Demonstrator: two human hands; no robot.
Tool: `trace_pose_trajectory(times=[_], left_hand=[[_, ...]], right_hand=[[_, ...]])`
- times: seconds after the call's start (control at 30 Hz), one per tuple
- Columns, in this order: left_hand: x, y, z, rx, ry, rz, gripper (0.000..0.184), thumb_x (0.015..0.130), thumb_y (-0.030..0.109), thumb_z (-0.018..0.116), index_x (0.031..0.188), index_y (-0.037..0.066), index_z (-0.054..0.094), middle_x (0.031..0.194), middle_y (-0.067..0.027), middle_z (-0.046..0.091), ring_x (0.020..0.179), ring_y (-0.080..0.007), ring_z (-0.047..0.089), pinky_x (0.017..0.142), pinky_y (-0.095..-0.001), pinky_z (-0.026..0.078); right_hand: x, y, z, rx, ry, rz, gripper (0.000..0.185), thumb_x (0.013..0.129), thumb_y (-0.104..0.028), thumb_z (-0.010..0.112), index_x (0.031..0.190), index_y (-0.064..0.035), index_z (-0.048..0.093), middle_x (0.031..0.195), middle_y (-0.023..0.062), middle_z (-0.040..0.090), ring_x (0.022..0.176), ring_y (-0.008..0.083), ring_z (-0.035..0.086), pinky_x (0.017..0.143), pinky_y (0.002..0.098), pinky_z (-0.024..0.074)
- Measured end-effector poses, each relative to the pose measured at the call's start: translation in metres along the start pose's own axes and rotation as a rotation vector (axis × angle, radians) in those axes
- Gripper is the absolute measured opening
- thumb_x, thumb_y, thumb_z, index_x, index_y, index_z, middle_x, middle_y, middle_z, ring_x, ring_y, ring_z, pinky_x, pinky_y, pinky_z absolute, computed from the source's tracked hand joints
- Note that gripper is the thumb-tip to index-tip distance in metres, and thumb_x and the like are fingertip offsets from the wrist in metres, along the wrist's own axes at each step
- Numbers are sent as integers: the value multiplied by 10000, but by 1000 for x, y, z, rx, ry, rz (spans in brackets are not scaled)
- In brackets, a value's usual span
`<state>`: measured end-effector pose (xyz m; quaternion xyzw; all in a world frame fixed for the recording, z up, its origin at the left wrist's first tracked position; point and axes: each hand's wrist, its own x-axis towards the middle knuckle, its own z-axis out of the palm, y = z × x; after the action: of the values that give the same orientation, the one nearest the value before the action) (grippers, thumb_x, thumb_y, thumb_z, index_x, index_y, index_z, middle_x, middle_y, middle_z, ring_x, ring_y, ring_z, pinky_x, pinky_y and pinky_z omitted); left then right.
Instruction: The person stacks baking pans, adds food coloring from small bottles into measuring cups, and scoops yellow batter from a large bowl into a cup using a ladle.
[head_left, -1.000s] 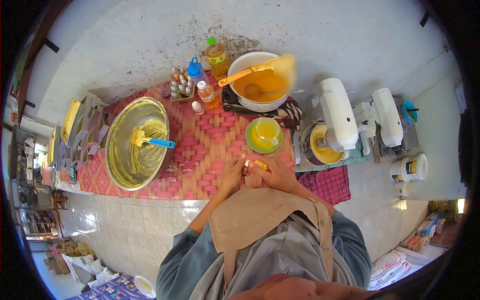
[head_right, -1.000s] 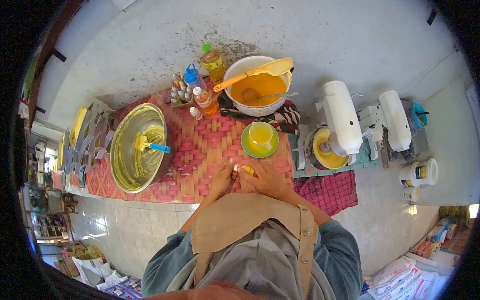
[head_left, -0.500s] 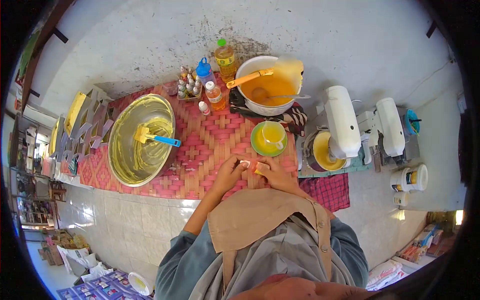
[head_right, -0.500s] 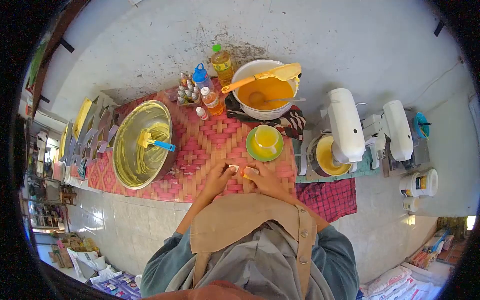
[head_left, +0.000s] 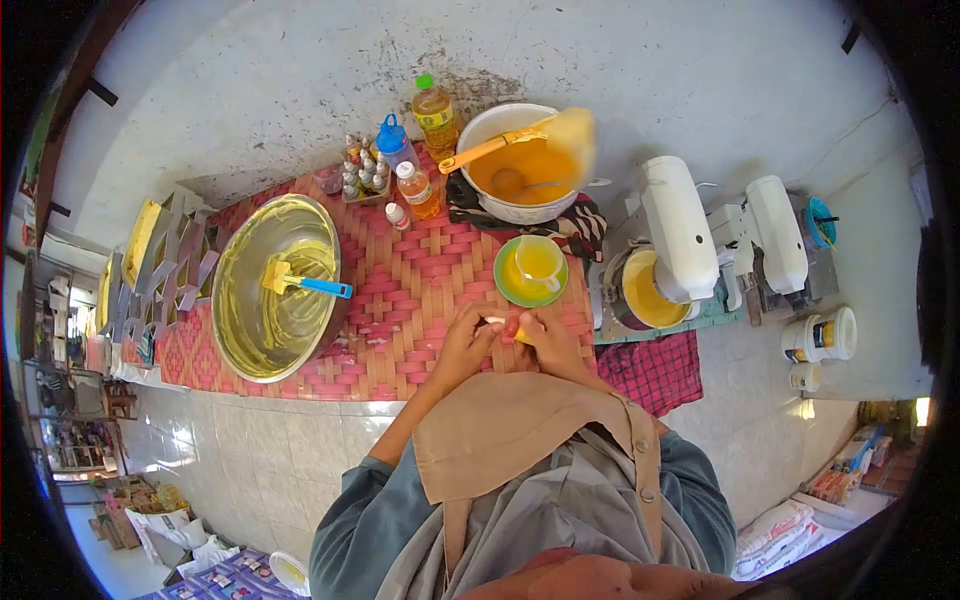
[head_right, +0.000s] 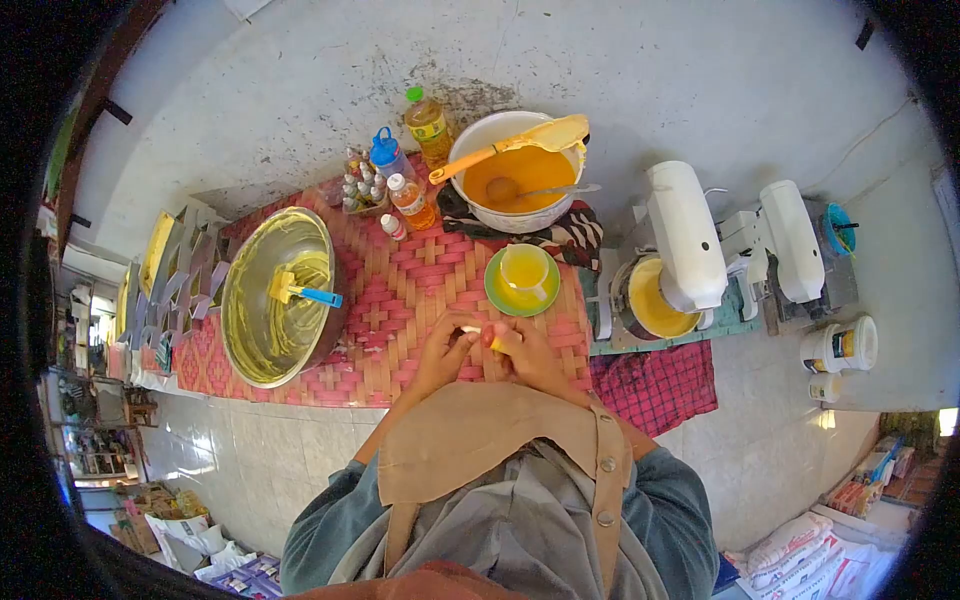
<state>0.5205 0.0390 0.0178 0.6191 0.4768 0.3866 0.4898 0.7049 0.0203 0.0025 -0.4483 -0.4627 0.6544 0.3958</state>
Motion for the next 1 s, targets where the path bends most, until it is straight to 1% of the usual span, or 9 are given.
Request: trace_pose_trajectory(times=[0.03,0.17,0.23,0.27,0.33,0.47,0.53,0.73,1.0], left_hand=[[2,2,-6,-82,-134,112,172,870,148,527,975,14,553,946,-71,551,904,-187,513,774,-288,416],[0,24,-5,-706,-183,46,219,848,82,512,1059,22,523,1117,-81,466,1120,-188,429,915,-294,371],[2,24,-8,-544,-94,-35,249,862,106,507,1096,25,487,1072,-82,496,1065,-193,461,886,-304,392],[4,25,-10,-380,-12,-115,282,875,129,501,1134,28,450,1028,-83,527,1010,-198,493,858,-314,413],[7,25,-20,-354,-136,-252,249,881,134,492,1104,25,470,982,-71,538,958,-183,513,817,-315,428],[7,37,-17,-63,-240,-249,166,847,93,522,998,25,530,839,-54,549,774,-163,552,675,-294,455],[7,48,-18,97,-248,-93,152,838,97,538,975,31,535,840,-68,553,779,-177,557,677,-300,454],[28,57,-37,391,-444,320,200,794,157,593,950,41,545,892,-112,569,843,-287,564,735,-349,454],[175,76,-204,1035,102,-31,218,790,192,555,936,33,530,902,-169,579,861,-365,551,734,-403,434]], right_hand=[[2,2,-8,612,-227,403,291,854,-284,566,981,-24,531,882,77,535,765,165,546,681,281,445],[-2,3,-3,777,-388,432,254,845,-244,586,972,-32,528,884,55,514,812,147,530,704,258,437],[-3,-7,18,50,135,-49,189,836,-161,596,960,-49,509,917,53,504,845,133,516,745,259,426],[-1,-6,17,47,130,-51,189,836,-161,596,960,-49,509,917,53,504,845,133,516,745,259,426],[5,-1,13,-247,135,-570,198,844,-114,571,1014,-43,499,986,63,506,934,137,504,820,275,414],[6,-13,11,-406,118,-690,206,837,-143,589,986,-18,522,957,63,532,881,154,522,761,247,423],[0,-16,14,68,100,-86,218,878,-219,537,1006,-43,522,924,54,544,809,140,539,713,241,439],[7,-12,-3,554,-65,506,357,936,-365,369,1078,-67,506,844,65,578,668,109,540,578,244,444],[15,-47,-62,19,162,23,245,895,-248,493,1062,-71,527,773,29,577,567,78,487,521,191,398]])
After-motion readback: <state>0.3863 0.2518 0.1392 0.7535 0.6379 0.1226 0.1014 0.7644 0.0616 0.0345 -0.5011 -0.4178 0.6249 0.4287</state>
